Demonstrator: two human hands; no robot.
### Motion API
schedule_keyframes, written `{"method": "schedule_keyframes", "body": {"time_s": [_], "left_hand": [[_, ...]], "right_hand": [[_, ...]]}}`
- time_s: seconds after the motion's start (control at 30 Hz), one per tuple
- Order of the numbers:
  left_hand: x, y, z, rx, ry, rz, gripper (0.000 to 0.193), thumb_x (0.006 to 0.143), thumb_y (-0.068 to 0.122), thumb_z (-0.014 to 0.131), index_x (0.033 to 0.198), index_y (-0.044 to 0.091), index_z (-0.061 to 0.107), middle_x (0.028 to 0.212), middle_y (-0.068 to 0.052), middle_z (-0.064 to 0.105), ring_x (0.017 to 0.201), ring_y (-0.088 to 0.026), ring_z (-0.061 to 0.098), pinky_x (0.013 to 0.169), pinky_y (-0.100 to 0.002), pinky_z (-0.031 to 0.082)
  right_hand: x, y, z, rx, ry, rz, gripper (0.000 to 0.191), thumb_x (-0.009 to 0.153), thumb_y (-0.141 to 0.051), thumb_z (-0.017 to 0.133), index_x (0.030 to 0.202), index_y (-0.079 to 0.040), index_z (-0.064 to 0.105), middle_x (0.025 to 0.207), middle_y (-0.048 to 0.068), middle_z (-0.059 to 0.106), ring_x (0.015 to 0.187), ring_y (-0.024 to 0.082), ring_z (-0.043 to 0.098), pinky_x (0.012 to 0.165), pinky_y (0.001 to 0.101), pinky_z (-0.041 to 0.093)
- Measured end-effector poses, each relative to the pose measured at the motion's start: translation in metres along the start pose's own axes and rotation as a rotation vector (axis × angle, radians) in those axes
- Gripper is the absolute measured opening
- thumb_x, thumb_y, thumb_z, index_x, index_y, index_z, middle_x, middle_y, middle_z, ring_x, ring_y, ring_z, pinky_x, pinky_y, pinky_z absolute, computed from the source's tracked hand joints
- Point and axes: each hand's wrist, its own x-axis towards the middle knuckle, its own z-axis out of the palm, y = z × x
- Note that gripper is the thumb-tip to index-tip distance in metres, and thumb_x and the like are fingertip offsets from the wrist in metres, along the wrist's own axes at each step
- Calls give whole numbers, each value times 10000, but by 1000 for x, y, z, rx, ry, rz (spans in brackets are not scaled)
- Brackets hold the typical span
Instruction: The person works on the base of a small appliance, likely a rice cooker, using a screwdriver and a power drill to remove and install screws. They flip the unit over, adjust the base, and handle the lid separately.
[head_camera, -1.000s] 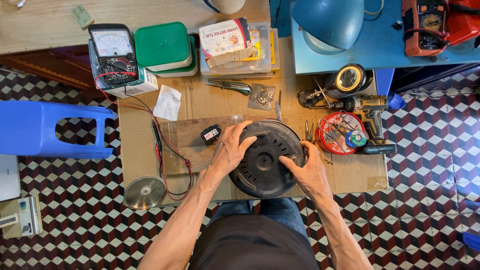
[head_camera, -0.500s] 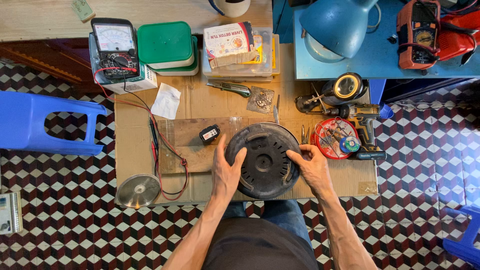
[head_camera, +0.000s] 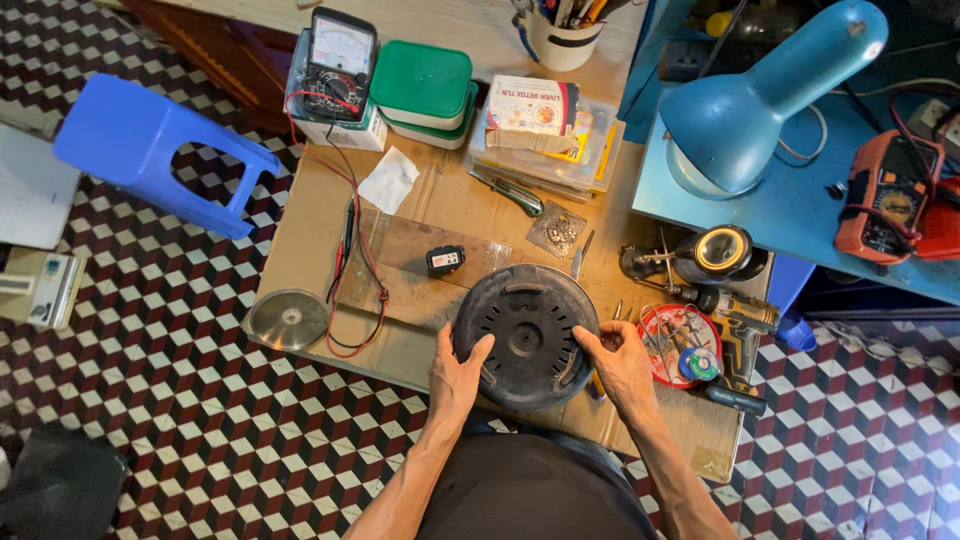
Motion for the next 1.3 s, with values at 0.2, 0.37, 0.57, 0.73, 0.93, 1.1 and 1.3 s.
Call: {"method": "schedule_keyframes", "body": {"time_s": [0.2,0.37,0.57,0.73,0.93,1.1,1.3], "left_hand": [[-5,8,8,-77,79,49,722,846,457,734,1395,30,539,1261,-191,716,1150,-288,703,962,-384,535],[-4,4,14,-116,96,19,712,882,473,706,1411,29,533,1295,-189,691,1184,-285,683,979,-377,522],[3,-2,18,-63,143,-71,772,919,583,607,1465,48,495,1379,-236,594,1289,-356,575,1016,-414,483],[6,1,18,-28,164,-56,744,948,575,575,1455,34,510,1382,-250,611,1307,-380,577,1045,-418,474],[14,6,18,-23,138,-125,669,952,482,588,1437,26,517,1347,-226,656,1259,-347,634,1022,-395,494],[27,4,19,-38,103,-255,679,936,479,588,1445,38,504,1324,-205,674,1220,-328,672,1007,-385,521],[32,0,21,-9,109,-228,674,957,467,586,1456,24,493,1384,-228,623,1274,-348,608,1025,-401,488]], "right_hand": [[9,0,-15,-77,-60,-82,569,816,-432,803,1118,27,653,1026,135,729,940,181,674,829,311,526],[14,-2,-26,-121,-145,-22,549,832,-454,761,1112,7,663,983,116,737,869,190,678,773,327,532],[38,-6,-30,61,-196,34,546,962,-470,657,1113,52,703,1006,148,723,925,204,678,833,321,529],[77,-10,-14,268,-210,110,564,998,-468,570,1190,56,652,1119,141,731,1042,194,720,926,295,556],[118,-19,20,379,-273,279,561,1018,-457,575,1236,55,650,1155,165,697,1014,209,649,866,303,506],[136,-29,44,412,-292,413,514,1003,-436,549,1229,12,661,1099,100,708,954,181,652,835,317,531],[148,-41,58,351,-282,438,548,1003,-462,582,1243,26,651,1086,128,691,929,192,655,806,320,528]]}}
